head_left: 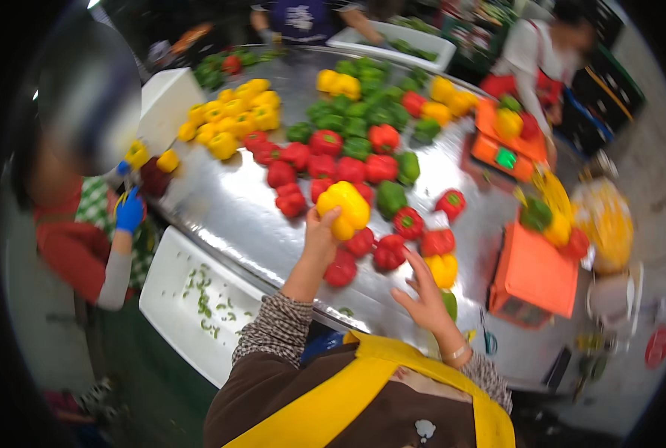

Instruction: The person stacks red, yellow, and green bell peppers into vertical columns and secures them with yellow rubber bands. They place the finished stacks into a black crate and continue assembling additional stacks from peppers on the metal table.

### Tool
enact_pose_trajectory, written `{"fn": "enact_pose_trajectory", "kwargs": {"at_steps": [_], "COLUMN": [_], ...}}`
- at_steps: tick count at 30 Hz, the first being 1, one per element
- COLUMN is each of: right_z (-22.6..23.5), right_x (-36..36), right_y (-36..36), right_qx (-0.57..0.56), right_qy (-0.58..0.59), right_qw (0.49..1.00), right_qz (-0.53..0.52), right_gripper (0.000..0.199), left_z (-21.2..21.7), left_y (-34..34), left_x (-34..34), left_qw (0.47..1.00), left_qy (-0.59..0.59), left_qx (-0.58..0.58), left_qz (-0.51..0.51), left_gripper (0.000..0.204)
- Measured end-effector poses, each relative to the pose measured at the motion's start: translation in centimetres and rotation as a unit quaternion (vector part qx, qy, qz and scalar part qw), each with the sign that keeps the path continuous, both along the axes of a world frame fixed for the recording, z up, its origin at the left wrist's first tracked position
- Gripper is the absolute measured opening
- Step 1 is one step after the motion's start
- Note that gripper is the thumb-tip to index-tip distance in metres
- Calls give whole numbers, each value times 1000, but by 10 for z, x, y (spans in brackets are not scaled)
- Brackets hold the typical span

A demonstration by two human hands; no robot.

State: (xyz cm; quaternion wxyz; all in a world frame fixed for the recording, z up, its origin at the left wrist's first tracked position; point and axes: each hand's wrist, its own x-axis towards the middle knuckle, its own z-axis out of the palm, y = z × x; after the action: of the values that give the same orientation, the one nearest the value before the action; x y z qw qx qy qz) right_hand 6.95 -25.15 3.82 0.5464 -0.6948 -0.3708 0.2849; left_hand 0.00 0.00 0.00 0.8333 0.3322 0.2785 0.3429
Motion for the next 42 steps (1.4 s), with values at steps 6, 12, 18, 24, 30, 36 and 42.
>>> {"fn": "enact_pose_trajectory", "kwargs": {"at_steps": [6,12,18,24,30,36,42], "right_z": [-34,-48,-50,-46,-40,-35,-34], "right_x": [-26,-48,-74,-77,-84,-80,-78], "right_y": [-15,-17,-6,9,34,53,64], "right_qx": [-60,-116,-172,-226,-257,-285,-294], "right_qy": [87,107,165,132,119,74,50], "right_qw": [990,985,969,964,959,955,952], "right_qz": [-94,-76,-58,-46,1,43,74], "right_gripper": [53,41,34,34,34,36,39], "left_z": [-33,-56,-107,-123,-118,-85,-77], "left_y": [181,260,327,368,379,383,377], "left_x": [-123,-165,-183,-196,-196,-212,-212], "left_qw": [975,904,848,813,867,915,914], "left_qy": [131,287,354,374,278,250,251], "left_qx": [-3,-39,54,141,111,-9,-14], "left_qz": [181,314,389,423,399,317,317], "left_gripper": [55,57,53,51,52,44,42]}}
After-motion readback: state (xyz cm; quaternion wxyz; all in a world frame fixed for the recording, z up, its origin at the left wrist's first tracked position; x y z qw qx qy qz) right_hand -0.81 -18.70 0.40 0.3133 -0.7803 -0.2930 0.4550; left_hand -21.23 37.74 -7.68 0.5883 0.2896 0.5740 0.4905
